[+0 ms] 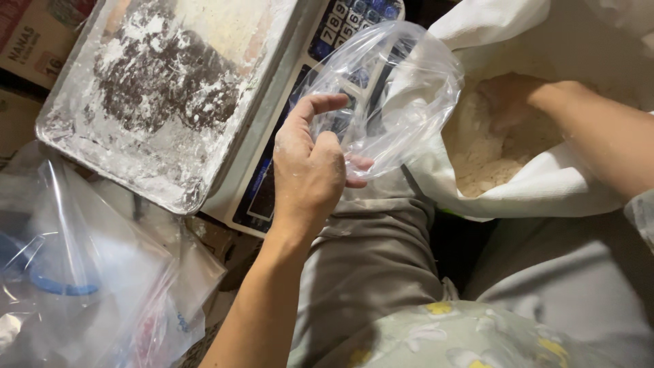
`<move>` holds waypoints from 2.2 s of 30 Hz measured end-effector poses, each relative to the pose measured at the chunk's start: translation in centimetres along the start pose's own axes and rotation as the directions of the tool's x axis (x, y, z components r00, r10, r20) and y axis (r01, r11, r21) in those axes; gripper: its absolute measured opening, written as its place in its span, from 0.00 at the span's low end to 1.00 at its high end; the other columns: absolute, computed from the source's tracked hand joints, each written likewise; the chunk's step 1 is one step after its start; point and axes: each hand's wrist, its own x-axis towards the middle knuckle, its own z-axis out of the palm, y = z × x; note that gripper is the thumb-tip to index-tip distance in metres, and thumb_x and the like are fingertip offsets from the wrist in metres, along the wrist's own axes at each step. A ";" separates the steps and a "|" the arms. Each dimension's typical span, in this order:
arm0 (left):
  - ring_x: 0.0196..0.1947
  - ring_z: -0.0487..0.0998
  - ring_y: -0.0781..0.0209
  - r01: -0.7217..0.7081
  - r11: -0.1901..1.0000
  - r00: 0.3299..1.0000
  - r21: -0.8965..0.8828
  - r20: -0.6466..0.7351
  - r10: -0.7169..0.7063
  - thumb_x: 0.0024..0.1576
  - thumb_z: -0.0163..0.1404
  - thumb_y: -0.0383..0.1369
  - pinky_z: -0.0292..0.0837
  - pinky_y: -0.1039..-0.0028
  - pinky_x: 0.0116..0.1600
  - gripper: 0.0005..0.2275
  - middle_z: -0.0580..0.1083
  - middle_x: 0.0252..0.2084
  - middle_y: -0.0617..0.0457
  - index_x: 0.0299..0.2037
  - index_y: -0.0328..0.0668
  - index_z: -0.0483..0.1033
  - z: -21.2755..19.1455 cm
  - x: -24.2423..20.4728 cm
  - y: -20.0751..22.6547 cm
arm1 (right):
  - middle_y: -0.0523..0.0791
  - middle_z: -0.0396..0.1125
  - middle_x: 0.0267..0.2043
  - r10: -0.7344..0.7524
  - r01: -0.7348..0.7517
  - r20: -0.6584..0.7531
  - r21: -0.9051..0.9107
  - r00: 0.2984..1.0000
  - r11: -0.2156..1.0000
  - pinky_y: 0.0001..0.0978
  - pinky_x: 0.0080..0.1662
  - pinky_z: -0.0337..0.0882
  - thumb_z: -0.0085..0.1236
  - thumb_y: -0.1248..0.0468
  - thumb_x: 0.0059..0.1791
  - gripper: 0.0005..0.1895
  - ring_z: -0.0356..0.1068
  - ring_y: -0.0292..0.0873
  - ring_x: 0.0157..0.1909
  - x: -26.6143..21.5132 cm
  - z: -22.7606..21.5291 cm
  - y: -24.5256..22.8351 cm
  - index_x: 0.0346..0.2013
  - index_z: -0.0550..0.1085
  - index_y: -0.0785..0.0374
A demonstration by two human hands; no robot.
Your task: The person scoops flour from a large sack into a plastic bag using a blue scoop, places the bag on a digital scale, and adjusts the contents to reach a target weight. The person then ties the bag and sets it aside, repeating the process for additional bags.
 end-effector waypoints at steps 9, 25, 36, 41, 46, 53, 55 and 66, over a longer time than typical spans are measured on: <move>0.30 0.86 0.57 -0.062 0.998 0.998 -0.012 -0.003 0.062 0.53 0.34 0.22 0.86 0.71 0.28 0.14 0.74 0.47 0.39 0.47 0.29 0.69 0.6 0.0 0.1 | 0.48 0.71 0.61 0.007 -0.006 0.054 -0.021 0.999 1.000 0.41 0.63 0.71 0.73 0.60 0.36 0.41 0.70 0.50 0.63 -2.4 -2.1 -2.3 0.64 0.69 0.54; 0.32 0.87 0.55 -0.040 0.998 0.999 -0.054 0.011 0.040 0.51 0.32 0.20 0.83 0.71 0.29 0.14 0.73 0.50 0.39 0.44 0.33 0.68 1.0 -0.6 0.7 | 0.51 0.74 0.57 0.107 -0.233 0.283 0.465 0.953 0.854 0.42 0.50 0.77 0.68 0.63 0.41 0.37 0.77 0.49 0.53 -4.6 -0.9 -1.7 0.66 0.69 0.54; 0.30 0.86 0.56 -0.102 0.995 0.993 -0.017 0.059 0.103 0.49 0.32 0.18 0.81 0.74 0.27 0.23 0.70 0.61 0.42 0.55 0.36 0.70 0.4 -1.2 0.9 | 0.58 0.74 0.52 0.107 -0.324 0.333 0.712 0.937 0.624 0.43 0.47 0.80 0.58 0.70 0.46 0.30 0.80 0.52 0.46 -9.1 -2.8 -3.4 0.64 0.66 0.64; 0.30 0.85 0.56 -0.142 0.988 0.987 -0.055 0.073 0.146 0.48 0.31 0.16 0.82 0.76 0.29 0.27 0.69 0.65 0.42 0.57 0.35 0.72 -0.4 -1.5 0.8 | 0.56 0.73 0.51 0.106 -0.338 0.331 0.797 0.938 0.500 0.44 0.47 0.79 0.56 0.69 0.45 0.31 0.77 0.54 0.43 -8.6 -1.2 -2.1 0.65 0.68 0.63; 0.28 0.86 0.56 -0.073 0.993 0.994 -0.090 0.077 0.080 0.46 0.31 0.15 0.81 0.76 0.26 0.28 0.68 0.65 0.43 0.58 0.38 0.70 -0.5 -1.3 1.1 | 0.53 0.75 0.43 0.173 -0.316 0.265 0.827 0.949 0.465 0.39 0.44 0.77 0.60 0.67 0.43 0.21 0.77 0.47 0.39 -6.0 1.0 1.5 0.49 0.76 0.71; 0.28 0.86 0.57 -0.141 0.989 0.984 -0.035 0.108 0.144 0.45 0.32 0.15 0.80 0.76 0.26 0.30 0.68 0.67 0.41 0.60 0.37 0.70 -1.2 -0.4 1.9 | 0.58 0.72 0.32 0.135 -0.121 0.035 0.692 0.990 0.712 0.50 0.31 0.67 0.70 0.64 0.44 0.18 0.67 0.49 0.29 -5.0 1.4 7.0 0.34 0.78 0.82; 0.25 0.81 0.53 -0.104 0.986 0.991 0.133 0.101 0.091 0.46 0.33 0.14 0.81 0.75 0.26 0.31 0.66 0.68 0.42 0.63 0.40 0.70 -0.8 0.1 2.0 | 0.53 0.71 0.33 0.168 -0.168 0.095 0.850 0.981 0.500 0.41 0.38 0.74 0.64 0.68 0.42 0.13 0.72 0.46 0.33 -5.6 1.1 7.1 0.34 0.75 0.79; 0.25 0.84 0.53 -0.147 0.753 0.989 0.642 0.090 0.116 0.53 0.42 0.22 0.80 0.68 0.37 0.21 0.75 0.47 0.33 0.59 0.32 0.70 1.8 3.3 2.3 | 0.48 0.74 0.41 0.266 -0.194 0.109 0.927 0.958 0.320 0.33 0.54 0.73 0.58 0.63 0.49 0.10 0.74 0.45 0.46 -10.5 -4.6 6.2 0.39 0.77 0.70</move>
